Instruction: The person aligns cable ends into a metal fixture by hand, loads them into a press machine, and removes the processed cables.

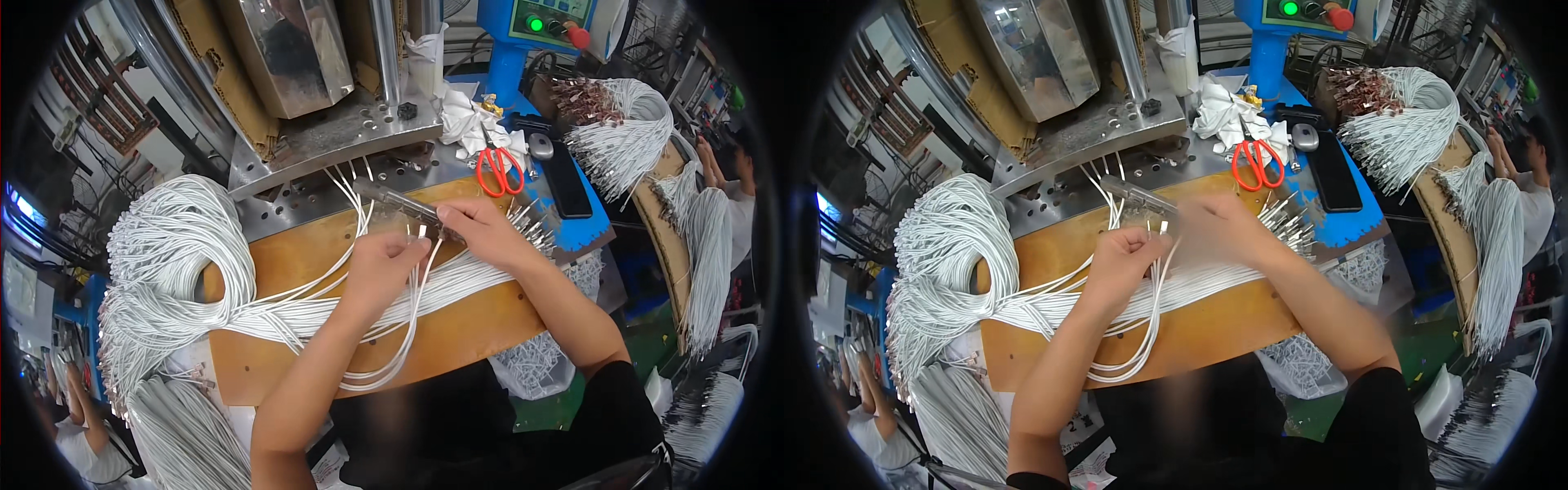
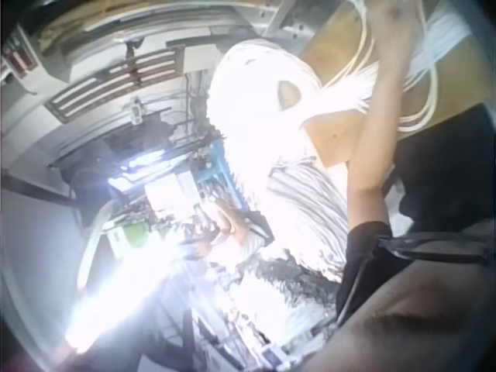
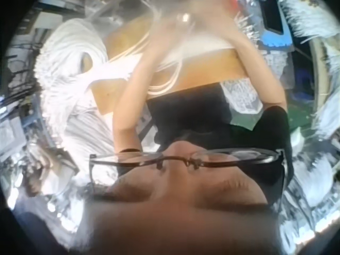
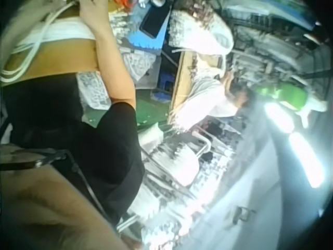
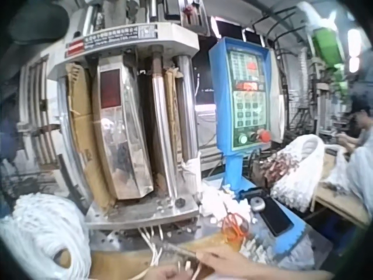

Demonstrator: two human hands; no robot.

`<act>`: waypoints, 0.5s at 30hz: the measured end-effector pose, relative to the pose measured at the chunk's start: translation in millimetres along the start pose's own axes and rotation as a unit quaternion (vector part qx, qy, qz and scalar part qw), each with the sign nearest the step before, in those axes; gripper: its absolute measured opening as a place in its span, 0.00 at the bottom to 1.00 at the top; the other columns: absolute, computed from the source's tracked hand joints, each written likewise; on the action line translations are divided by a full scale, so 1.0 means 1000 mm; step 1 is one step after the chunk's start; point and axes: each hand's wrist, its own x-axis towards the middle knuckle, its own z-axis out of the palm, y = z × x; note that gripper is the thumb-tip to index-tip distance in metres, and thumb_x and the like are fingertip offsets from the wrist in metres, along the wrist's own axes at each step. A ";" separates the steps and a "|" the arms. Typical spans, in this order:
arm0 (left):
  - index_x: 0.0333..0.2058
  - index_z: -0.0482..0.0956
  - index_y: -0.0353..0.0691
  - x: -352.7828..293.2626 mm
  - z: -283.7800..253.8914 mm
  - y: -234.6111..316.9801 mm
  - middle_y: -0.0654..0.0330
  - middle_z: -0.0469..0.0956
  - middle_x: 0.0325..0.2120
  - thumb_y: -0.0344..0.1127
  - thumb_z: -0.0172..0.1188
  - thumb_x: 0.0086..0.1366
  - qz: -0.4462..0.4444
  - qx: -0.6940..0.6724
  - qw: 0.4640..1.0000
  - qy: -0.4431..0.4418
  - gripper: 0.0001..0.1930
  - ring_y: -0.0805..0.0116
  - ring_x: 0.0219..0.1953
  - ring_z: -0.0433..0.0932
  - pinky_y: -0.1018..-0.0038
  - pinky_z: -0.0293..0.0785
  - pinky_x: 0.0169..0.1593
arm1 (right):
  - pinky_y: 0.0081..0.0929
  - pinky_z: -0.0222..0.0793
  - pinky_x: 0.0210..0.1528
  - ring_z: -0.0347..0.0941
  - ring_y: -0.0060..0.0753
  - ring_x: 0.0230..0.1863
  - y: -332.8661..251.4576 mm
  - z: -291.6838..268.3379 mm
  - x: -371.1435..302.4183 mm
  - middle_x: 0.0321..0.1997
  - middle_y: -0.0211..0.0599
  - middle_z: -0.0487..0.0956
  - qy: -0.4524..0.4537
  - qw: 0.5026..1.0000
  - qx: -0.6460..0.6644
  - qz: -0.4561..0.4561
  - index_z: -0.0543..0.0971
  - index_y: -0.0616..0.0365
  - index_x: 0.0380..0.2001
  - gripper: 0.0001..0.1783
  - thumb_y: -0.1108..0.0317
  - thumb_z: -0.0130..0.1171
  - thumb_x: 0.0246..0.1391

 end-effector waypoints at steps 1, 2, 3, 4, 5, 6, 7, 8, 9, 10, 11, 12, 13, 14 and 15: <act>0.24 0.78 0.34 0.000 0.000 0.001 0.61 0.77 0.18 0.28 0.60 0.61 0.008 -0.001 1.000 0.006 0.07 0.79 0.19 0.72 0.80 0.64 0.23 | 0.20 0.69 0.38 0.71 0.16 0.35 0.002 -0.001 -0.001 0.33 0.29 0.80 0.034 0.996 0.080 0.003 0.78 0.67 0.48 0.17 0.65 0.49 0.66; 0.24 0.78 0.34 0.000 0.000 0.001 0.61 0.77 0.18 0.28 0.60 0.61 0.009 -0.002 1.000 0.005 0.07 0.79 0.19 0.72 0.80 0.64 0.23 | 0.20 0.69 0.38 0.71 0.16 0.35 0.004 -0.002 -0.003 0.33 0.29 0.80 0.035 0.996 0.078 0.003 0.78 0.67 0.48 0.17 0.65 0.49 0.66; 0.24 0.78 0.34 0.001 0.001 0.000 0.62 0.77 0.18 0.28 0.60 0.61 0.004 -0.001 1.000 0.001 0.07 0.79 0.19 0.72 0.80 0.64 0.23 | 0.19 0.69 0.37 0.71 0.16 0.34 0.004 -0.003 -0.005 0.33 0.28 0.79 0.031 0.998 0.037 -0.027 0.78 0.67 0.48 0.16 0.66 0.50 0.66; 0.24 0.78 0.34 0.001 0.001 -0.001 0.62 0.76 0.18 0.28 0.60 0.61 -0.001 0.000 1.000 0.003 0.07 0.78 0.19 0.72 0.80 0.64 0.23 | 0.19 0.68 0.36 0.71 0.15 0.33 0.003 -0.002 -0.004 0.32 0.28 0.79 0.022 0.998 -0.003 -0.059 0.79 0.67 0.47 0.16 0.66 0.50 0.65; 0.24 0.78 0.34 0.001 0.001 -0.001 0.62 0.76 0.17 0.28 0.60 0.61 -0.006 0.001 1.000 0.004 0.07 0.78 0.19 0.72 0.79 0.64 0.23 | 0.18 0.68 0.35 0.70 0.15 0.32 0.002 -0.001 -0.003 0.32 0.27 0.79 0.013 0.995 -0.043 -0.090 0.79 0.67 0.47 0.15 0.67 0.51 0.65; 0.24 0.78 0.34 0.001 0.000 -0.001 0.62 0.76 0.17 0.28 0.60 0.61 -0.005 0.000 1.000 0.008 0.07 0.78 0.19 0.72 0.79 0.64 0.23 | 0.18 0.68 0.35 0.70 0.15 0.32 0.000 0.001 -0.003 0.32 0.27 0.79 0.009 0.995 -0.044 -0.092 0.79 0.67 0.47 0.15 0.67 0.51 0.65; 0.24 0.77 0.34 0.001 0.001 -0.002 0.62 0.75 0.17 0.29 0.60 0.62 -0.007 -0.016 1.000 0.008 0.08 0.77 0.18 0.72 0.79 0.64 0.23 | 0.18 0.67 0.34 0.70 0.15 0.31 -0.003 0.004 -0.004 0.31 0.27 0.79 0.015 0.996 -0.019 -0.083 0.79 0.67 0.46 0.15 0.67 0.53 0.64; 0.24 0.77 0.34 0.001 0.000 -0.002 0.62 0.75 0.17 0.29 0.60 0.62 -0.010 -0.032 0.999 0.009 0.09 0.77 0.18 0.72 0.79 0.64 0.22 | 0.17 0.66 0.32 0.69 0.14 0.30 -0.006 0.006 -0.005 0.30 0.26 0.79 0.021 0.997 0.005 -0.075 0.80 0.67 0.44 0.14 0.67 0.54 0.63; 0.23 0.76 0.34 0.000 0.001 -0.002 0.63 0.74 0.17 0.29 0.60 0.63 -0.012 -0.049 0.999 0.006 0.09 0.76 0.18 0.72 0.79 0.64 0.22 | 0.17 0.65 0.31 0.69 0.14 0.29 -0.009 0.007 -0.006 0.29 0.26 0.78 0.029 0.997 0.028 -0.065 0.80 0.67 0.43 0.13 0.67 0.56 0.61; 0.23 0.76 0.34 0.000 0.000 -0.002 0.63 0.74 0.17 0.29 0.60 0.63 -0.010 -0.051 0.999 0.008 0.09 0.76 0.18 0.72 0.79 0.64 0.22 | 0.17 0.65 0.31 0.69 0.14 0.29 -0.010 0.006 -0.006 0.29 0.26 0.78 0.028 0.997 0.025 -0.065 0.80 0.67 0.43 0.13 0.67 0.56 0.61; 0.23 0.76 0.34 -0.001 -0.001 -0.003 0.62 0.74 0.17 0.30 0.59 0.64 0.002 -0.061 0.998 0.010 0.10 0.76 0.17 0.72 0.79 0.64 0.22 | 0.17 0.65 0.31 0.68 0.13 0.28 -0.011 0.003 -0.007 0.28 0.26 0.78 0.033 0.999 0.023 -0.037 0.80 0.67 0.42 0.13 0.67 0.58 0.60; 0.23 0.76 0.34 -0.002 -0.003 -0.003 0.62 0.74 0.17 0.31 0.59 0.65 0.014 -0.070 0.997 0.012 0.12 0.75 0.17 0.71 0.79 0.64 0.22 | 0.17 0.65 0.30 0.68 0.12 0.28 -0.011 0.000 -0.008 0.27 0.25 0.78 0.039 0.999 0.020 -0.008 0.81 0.67 0.41 0.13 0.67 0.60 0.58; 0.22 0.76 0.34 -0.003 -0.004 -0.003 0.62 0.74 0.16 0.33 0.58 0.66 0.027 -0.080 0.996 0.015 0.13 0.75 0.16 0.71 0.79 0.64 0.22 | 0.17 0.64 0.30 0.68 0.12 0.27 -0.011 -0.003 -0.008 0.26 0.25 0.78 0.044 0.999 0.017 0.021 0.81 0.66 0.40 0.13 0.67 0.62 0.57; 0.22 0.76 0.34 -0.004 -0.005 -0.002 0.62 0.74 0.16 0.33 0.58 0.66 0.028 -0.080 0.996 0.016 0.13 0.75 0.16 0.71 0.79 0.64 0.22 | 0.17 0.64 0.30 0.68 0.12 0.27 -0.011 -0.003 -0.008 0.26 0.25 0.78 0.043 0.999 0.016 0.020 0.81 0.66 0.40 0.13 0.67 0.62 0.57; 0.23 0.76 0.34 -0.006 -0.006 -0.001 0.62 0.74 0.16 0.34 0.56 0.68 0.018 -0.079 0.997 0.007 0.14 0.75 0.16 0.71 0.79 0.65 0.22 | 0.16 0.64 0.30 0.68 0.12 0.27 -0.009 -0.004 -0.009 0.26 0.25 0.77 0.049 0.998 0.024 0.026 0.81 0.66 0.39 0.12 0.68 0.63 0.56</act>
